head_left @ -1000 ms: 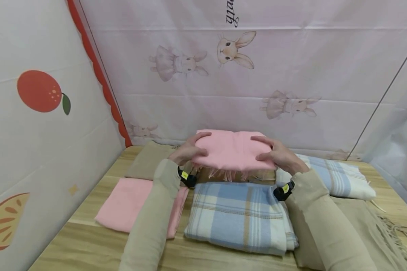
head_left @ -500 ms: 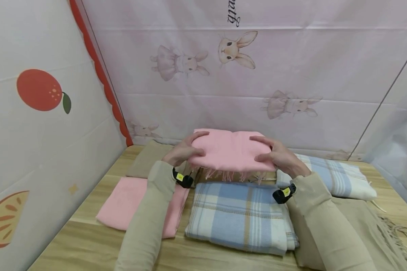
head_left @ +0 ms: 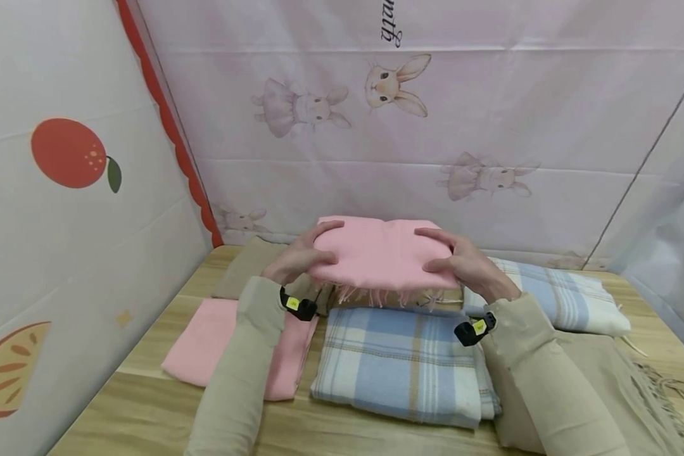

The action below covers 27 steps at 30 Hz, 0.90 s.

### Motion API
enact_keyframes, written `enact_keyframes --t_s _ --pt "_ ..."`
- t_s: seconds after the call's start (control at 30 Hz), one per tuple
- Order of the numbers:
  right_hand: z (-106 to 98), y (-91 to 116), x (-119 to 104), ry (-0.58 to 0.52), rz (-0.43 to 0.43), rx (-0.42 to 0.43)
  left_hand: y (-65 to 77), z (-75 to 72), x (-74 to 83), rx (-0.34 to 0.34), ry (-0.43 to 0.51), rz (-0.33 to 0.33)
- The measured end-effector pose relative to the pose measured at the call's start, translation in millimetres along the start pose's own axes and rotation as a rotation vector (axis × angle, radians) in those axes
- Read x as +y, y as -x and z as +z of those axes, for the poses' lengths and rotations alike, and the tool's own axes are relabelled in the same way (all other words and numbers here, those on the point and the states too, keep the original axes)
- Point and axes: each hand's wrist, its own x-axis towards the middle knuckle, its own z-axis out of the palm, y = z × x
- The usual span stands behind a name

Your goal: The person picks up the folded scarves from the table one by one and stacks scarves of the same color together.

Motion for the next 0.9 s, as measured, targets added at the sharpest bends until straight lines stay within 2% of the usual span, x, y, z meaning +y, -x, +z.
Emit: enact_keyframes --t_s 0.57,0.9 --pt "11 2 -7 -0.063 -0.015 -0.025 14.7 -7.6 1.3 0.005 -0.029 0.016" --pt "21 5 -6 -0.085 -0.001 -0.007 25.2 -10.5 0.1 -0.007 -0.026 0.015"
